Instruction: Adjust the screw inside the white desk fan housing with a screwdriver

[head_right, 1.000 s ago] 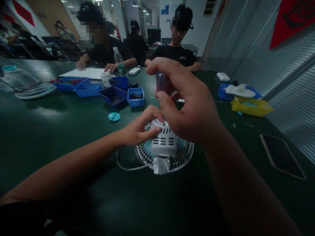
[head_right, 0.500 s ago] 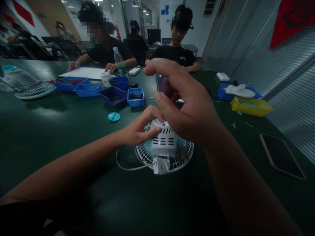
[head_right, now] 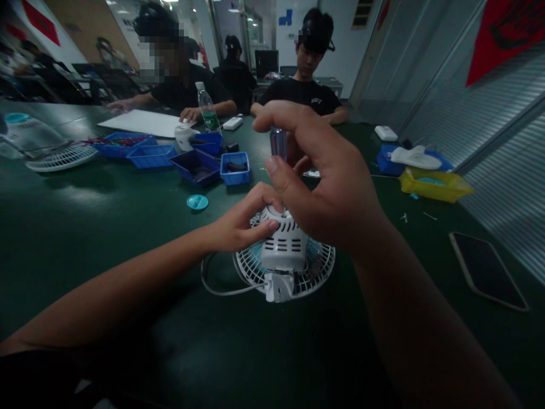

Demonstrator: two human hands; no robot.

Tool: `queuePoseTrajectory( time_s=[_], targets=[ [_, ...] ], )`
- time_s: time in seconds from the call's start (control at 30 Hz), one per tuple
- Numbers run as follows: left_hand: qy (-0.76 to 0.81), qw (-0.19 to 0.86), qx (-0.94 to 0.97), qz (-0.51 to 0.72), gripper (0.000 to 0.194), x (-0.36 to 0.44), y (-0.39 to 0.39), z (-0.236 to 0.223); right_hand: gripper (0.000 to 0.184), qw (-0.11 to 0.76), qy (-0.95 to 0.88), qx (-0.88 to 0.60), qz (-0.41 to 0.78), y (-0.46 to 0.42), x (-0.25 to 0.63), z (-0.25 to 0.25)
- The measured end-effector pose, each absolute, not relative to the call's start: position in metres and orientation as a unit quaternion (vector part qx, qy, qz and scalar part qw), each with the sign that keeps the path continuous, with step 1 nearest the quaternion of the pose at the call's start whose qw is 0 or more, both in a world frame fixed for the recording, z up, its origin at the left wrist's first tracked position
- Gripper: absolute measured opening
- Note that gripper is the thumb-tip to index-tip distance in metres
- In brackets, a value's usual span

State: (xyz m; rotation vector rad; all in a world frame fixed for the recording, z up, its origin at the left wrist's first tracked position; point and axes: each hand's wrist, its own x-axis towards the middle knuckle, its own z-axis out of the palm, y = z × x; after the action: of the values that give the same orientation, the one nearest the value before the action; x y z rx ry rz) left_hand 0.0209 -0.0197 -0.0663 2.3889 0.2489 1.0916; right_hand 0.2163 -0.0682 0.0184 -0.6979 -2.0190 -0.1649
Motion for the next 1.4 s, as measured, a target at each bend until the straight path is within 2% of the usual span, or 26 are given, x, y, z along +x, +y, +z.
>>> queuePoseTrajectory(
  time_s=[0.17,0.37,0.47,0.63,0.87,1.13,1.3,1.4],
  targets=[
    [0.092,0.252,0.878,0.397,0.020,0.0206,-0.0202,-0.0657,0.032,0.482,-0.827,-0.286,-0.032,-0.0686,0.2161,0.0166],
    [0.098,0.253,0.876,0.399,0.021,0.0210,-0.0212,-0.0653,0.020,0.485,-0.816,-0.292,-0.121,-0.0706,0.2152,0.0215],
    [0.092,0.250,0.877,0.400,0.019,0.0205,-0.0203,-0.0662,0.016,0.497,-0.815,-0.283,-0.093,-0.0710,0.2157,0.0201],
    [0.095,0.253,0.877,0.397,0.021,0.0201,-0.0201,-0.0658,0.022,0.495,-0.821,-0.284,-0.031,-0.0713,0.2159,0.0177],
    [0.098,0.255,0.876,0.399,0.020,0.0206,-0.0220,-0.0645,0.032,0.481,-0.825,-0.269,-0.130,-0.0682,0.2166,0.0196],
    [0.106,0.258,0.876,0.394,0.024,0.0214,-0.0205,-0.0652,0.036,0.490,-0.826,-0.276,-0.026,-0.0689,0.2146,0.0146],
    [0.115,0.264,0.877,0.385,0.025,0.0219,-0.0210,-0.0648,0.029,0.487,-0.819,-0.292,-0.086,-0.0692,0.2145,0.0180],
    [0.115,0.265,0.876,0.387,0.026,0.0225,-0.0208,-0.0653,0.026,0.497,-0.820,-0.279,-0.060,-0.0675,0.2143,0.0170]
  ],
)
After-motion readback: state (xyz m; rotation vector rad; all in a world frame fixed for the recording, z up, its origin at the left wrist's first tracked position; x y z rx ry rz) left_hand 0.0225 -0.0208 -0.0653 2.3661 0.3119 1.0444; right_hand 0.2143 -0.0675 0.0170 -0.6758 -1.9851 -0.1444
